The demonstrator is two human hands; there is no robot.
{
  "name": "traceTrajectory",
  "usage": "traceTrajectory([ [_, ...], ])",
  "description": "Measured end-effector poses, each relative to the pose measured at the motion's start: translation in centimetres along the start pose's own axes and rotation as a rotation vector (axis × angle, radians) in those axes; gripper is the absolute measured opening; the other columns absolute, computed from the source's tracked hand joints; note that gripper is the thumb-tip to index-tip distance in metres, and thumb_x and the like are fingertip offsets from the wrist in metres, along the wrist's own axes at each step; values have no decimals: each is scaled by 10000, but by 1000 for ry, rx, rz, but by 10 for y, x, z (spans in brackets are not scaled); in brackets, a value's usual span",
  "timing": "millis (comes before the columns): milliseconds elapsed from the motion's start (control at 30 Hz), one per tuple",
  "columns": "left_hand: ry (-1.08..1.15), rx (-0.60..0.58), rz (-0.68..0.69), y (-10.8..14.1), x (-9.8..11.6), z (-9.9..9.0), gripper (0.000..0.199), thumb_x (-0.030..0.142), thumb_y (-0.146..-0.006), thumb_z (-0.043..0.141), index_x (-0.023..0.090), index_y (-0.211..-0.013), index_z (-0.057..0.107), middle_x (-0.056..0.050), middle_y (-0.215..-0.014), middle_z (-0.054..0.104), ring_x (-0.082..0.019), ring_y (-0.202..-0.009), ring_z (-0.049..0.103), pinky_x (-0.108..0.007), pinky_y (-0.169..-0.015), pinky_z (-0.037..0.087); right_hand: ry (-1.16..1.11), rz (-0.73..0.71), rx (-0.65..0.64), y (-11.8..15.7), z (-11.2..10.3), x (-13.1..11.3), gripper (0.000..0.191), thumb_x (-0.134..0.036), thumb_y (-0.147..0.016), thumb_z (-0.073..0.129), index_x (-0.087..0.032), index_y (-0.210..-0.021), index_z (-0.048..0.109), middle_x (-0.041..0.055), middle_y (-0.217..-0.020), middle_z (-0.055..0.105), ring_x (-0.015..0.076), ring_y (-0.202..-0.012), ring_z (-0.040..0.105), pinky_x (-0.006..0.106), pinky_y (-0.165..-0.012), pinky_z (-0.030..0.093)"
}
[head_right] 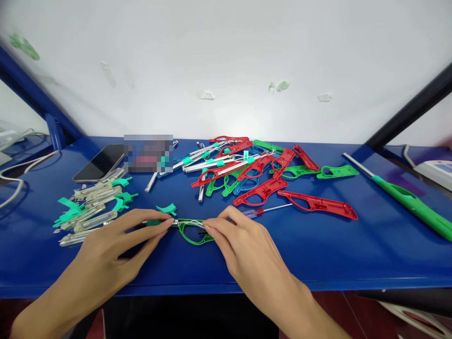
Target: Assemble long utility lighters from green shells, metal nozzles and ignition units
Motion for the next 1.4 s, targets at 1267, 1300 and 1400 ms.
traceTrajectory([
  [1267,-11,-124,-21,7,3,9,389,112,-1020,521,250,-1370,619,-72,-1317,637,-220,-1200,591,-438,-1031,523,112,-93,235,10,-26,-7,54,-231,-986,753,-257,-948,781,-6,-950,785,195,-863,674,351,-840,538],
  [1300,-14,-123,-20,6,4,9,386,109,-1020,521,247,-1367,621,-71,-1317,636,-216,-1198,590,-433,-1032,520,115,-109,248,11,-26,-8,50,-223,-985,753,-253,-960,784,-4,-952,781,190,-859,672,349,-841,538],
  [1400,-22,-110,-18,6,6,8,368,100,-1020,520,232,-1347,627,-68,-1306,638,-207,-1193,591,-415,-1033,511,122,-166,288,16,-28,-12,64,-202,-989,744,-241,-999,795,-1,-975,785,178,-872,678,333,-838,545],
])
Point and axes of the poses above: each hand's wrist, its own y-axis away from the middle knuckle, its own z-axis out of the palm, x = y × z, the point moved 10 cm from there along -y, towards the middle knuckle
